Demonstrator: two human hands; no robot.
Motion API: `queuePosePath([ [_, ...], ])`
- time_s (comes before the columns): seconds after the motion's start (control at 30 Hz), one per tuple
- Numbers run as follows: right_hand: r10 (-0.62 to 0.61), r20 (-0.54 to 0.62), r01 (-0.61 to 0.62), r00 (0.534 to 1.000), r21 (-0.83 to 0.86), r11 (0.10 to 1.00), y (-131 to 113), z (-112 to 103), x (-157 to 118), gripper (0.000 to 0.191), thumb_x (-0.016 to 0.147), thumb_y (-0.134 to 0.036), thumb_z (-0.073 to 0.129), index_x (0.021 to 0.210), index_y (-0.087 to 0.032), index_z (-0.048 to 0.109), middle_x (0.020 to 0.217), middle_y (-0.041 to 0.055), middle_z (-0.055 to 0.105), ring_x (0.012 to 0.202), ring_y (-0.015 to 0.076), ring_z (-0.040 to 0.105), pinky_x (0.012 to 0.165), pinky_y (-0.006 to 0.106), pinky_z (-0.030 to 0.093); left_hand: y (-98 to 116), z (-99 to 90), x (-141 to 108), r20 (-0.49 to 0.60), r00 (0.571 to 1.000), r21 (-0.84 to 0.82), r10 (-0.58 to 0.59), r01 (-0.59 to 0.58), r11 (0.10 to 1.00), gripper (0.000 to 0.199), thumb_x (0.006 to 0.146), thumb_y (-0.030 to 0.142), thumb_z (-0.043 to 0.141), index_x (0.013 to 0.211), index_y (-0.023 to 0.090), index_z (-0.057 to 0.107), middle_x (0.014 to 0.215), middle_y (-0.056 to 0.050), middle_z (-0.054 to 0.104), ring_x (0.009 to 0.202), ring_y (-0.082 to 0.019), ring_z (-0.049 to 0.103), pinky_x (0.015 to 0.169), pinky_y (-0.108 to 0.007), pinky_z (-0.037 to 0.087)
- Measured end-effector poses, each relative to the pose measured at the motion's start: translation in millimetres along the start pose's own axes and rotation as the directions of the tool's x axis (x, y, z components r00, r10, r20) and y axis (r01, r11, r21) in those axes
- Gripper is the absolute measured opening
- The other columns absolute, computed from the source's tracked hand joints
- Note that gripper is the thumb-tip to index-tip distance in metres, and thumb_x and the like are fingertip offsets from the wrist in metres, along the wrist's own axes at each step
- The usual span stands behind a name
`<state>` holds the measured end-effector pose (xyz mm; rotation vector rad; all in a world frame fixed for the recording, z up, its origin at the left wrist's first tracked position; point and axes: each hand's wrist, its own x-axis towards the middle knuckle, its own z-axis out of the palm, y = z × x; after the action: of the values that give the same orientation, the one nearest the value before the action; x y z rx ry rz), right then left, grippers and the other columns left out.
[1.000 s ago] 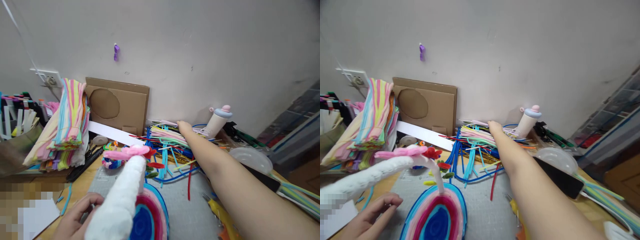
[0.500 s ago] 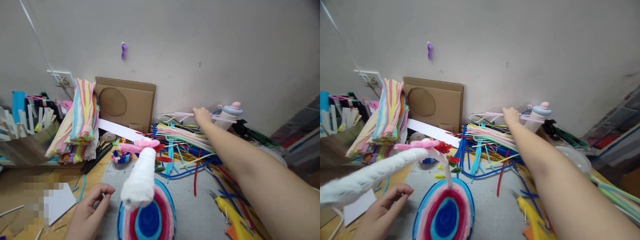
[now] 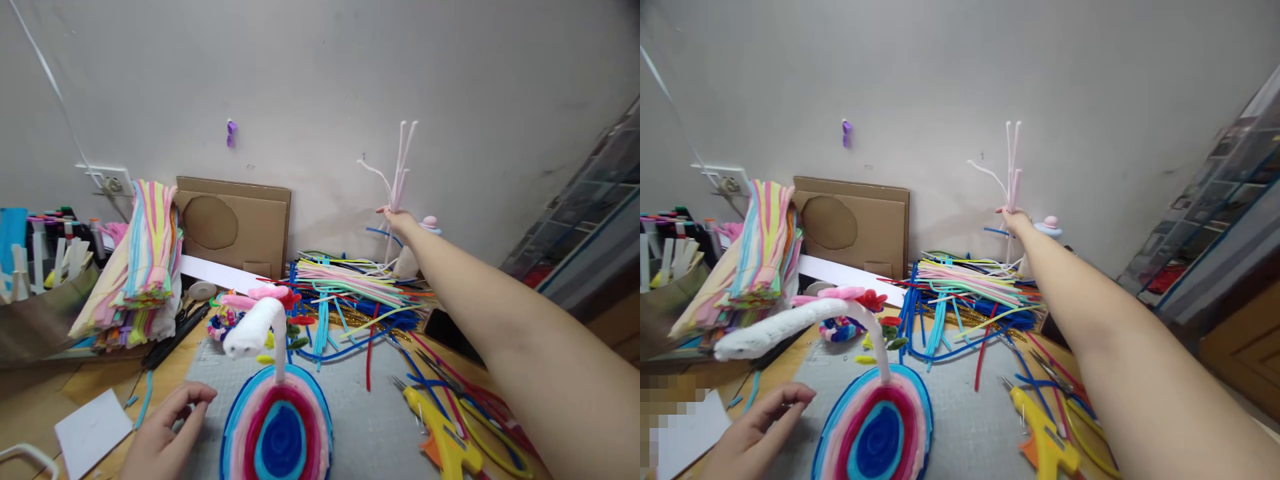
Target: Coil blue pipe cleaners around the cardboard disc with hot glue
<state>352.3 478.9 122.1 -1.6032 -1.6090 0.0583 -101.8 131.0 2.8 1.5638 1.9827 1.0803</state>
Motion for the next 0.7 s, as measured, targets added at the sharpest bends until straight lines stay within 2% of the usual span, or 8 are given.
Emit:
queuePosePath([
  [0.07,-0.004,-0.022,0.006,1.0,0.109,0.994,-8,-6,1,0.033,0.098,-0.039,0.054,0.122,-0.017,0.061,0.119,0.0081,0.066,0.101,0.0212,0.066,0.087,0.042,0.056,-1,-0.3,-1,0.0,1.0,0.002,0.003,-0.003,1.0,0.039,0.067,0.059,0.054,0.074,0.024,0.07,0.081,-0.004,0.073,0.079,-0.024,0.07,0.072,-0.031,0.057],
  [0.17,-0.026,-0.05,0.038,0.998,0.262,0.964,-19,-16,4,0.036,0.104,-0.039,0.037,0.126,-0.024,0.061,0.124,0.0033,0.067,0.113,0.0188,0.062,0.098,0.036,0.049,-2,-0.4,-2,0.012,1.0,0.008,0.017,-0.017,1.0,0.037,0.068,0.057,0.055,0.073,0.024,0.07,0.078,-0.003,0.073,0.077,-0.023,0.07,0.07,-0.03,0.057],
  [0.23,-0.04,-0.03,0.048,0.999,0.334,0.941,-24,-20,7,0.036,0.103,-0.039,0.037,0.125,-0.027,0.063,0.124,0.0011,0.069,0.117,0.0179,0.06,0.1,0.033,0.046,-3,-0.2,-1,0.029,0.999,0.009,0.035,-0.035,0.999,0.035,0.071,0.056,0.055,0.075,0.025,0.07,0.079,-0.002,0.074,0.078,-0.022,0.07,0.071,-0.028,0.057],
  [0.37,-0.022,0.011,0.015,1.0,0.43,0.903,-27,-21,11,0.036,0.099,-0.043,0.043,0.117,-0.021,0.065,0.114,0.0077,0.074,0.107,0.0202,0.066,0.09,0.035,0.052,-4,1.1,0,0.019,0.998,0.012,0.056,-0.057,0.998,0.035,0.072,0.057,0.056,0.075,0.025,0.07,0.081,-0.002,0.074,0.079,-0.022,0.071,0.07,-0.027,0.057],
  [0.57,0.047,-0.077,-0.007,0.996,0.451,0.893,-31,-30,16,0.037,0.098,-0.044,0.043,0.107,-0.018,0.065,0.109,0.0125,0.073,0.1,0.0227,0.068,0.085,0.04,0.053,-6,2.8,-1,0.033,0.998,0.03,0.053,-0.054,0.998,0.035,0.071,0.058,0.055,0.075,0.026,0.069,0.081,-0.002,0.074,0.078,-0.022,0.071,0.071,-0.028,0.057],
  [0.7,0.045,-0.165,0.023,0.985,0.39,0.92,-46,-43,20,0.038,0.099,-0.037,0.035,0.113,-0.017,0.064,0.105,0.0122,0.07,0.094,0.0209,0.067,0.078,0.036,0.053,-8,3.8,-2,0.053,0.997,0.034,0.052,-0.054,0.998,0.037,0.072,0.058,0.054,0.076,0.025,0.069,0.083,-0.002,0.074,0.081,-0.022,0.071,0.071,-0.027,0.057],
])
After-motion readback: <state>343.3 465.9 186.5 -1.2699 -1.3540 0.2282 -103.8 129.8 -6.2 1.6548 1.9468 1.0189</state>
